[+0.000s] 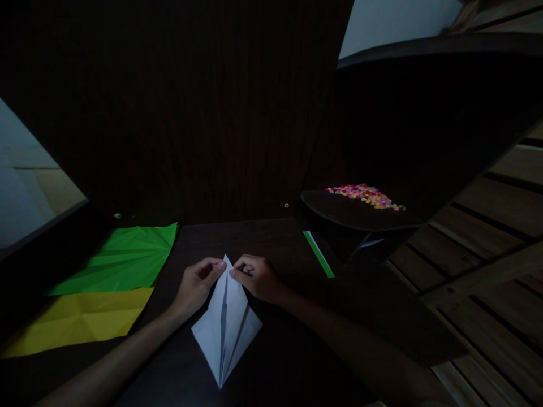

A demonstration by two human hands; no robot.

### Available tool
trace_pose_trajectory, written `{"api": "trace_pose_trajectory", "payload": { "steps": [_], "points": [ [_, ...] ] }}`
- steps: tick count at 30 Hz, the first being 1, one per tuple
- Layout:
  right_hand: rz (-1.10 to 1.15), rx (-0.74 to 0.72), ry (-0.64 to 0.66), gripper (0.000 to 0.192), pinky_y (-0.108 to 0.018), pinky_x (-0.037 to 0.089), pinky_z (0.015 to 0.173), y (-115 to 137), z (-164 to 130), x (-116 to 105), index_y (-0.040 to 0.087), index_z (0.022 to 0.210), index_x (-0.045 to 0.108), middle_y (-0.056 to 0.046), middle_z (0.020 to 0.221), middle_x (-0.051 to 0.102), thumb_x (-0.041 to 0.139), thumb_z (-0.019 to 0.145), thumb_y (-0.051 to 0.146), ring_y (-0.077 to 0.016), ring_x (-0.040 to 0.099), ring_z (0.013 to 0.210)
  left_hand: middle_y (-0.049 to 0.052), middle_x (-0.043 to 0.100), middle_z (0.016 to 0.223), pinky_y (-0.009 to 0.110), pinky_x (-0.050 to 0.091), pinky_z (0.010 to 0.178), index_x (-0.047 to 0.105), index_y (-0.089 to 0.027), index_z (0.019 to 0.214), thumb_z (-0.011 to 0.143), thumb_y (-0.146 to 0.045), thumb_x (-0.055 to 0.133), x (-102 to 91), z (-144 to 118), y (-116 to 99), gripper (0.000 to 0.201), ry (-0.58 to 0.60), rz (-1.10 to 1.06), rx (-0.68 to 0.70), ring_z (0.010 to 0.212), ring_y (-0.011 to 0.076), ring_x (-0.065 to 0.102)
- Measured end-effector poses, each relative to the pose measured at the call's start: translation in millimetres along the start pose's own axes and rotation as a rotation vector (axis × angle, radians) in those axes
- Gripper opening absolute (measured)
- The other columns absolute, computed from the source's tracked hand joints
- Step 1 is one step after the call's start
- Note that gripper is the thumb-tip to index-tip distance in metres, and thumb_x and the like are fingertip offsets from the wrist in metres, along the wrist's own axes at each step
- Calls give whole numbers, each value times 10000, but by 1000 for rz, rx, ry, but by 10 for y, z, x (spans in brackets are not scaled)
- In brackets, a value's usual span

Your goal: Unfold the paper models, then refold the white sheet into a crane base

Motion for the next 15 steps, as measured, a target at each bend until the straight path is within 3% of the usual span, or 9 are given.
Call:
{"api": "trace_pose_trajectory", "payload": {
  "steps": [7,15],
  "points": [
    [-113,-50,-78,177,-226,291,494,-42,38,-101,160,710,617,19,685,533,621,836,284,-87,421,539,35,684,787,247,465,635,720,-147,910,825,-438,665,-32,49,52,308,133,3,-8,710,166,597],
    [-292,-179,-91,162,-240,322,536,2,44,-144,168,729,628,20,673,513,602,866,250,-103,433,559,-21,579,683,229,417,595,707,-147,976,797,-342,706,-99,48,92,265,273,62,-9,640,131,516]
  ]
}}
Point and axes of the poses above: each hand's wrist, its own z-axis towards the middle knuckle, its own x-axis out of the palm, y = z × x, the point moved 3 cm from there along z, towards the middle knuckle
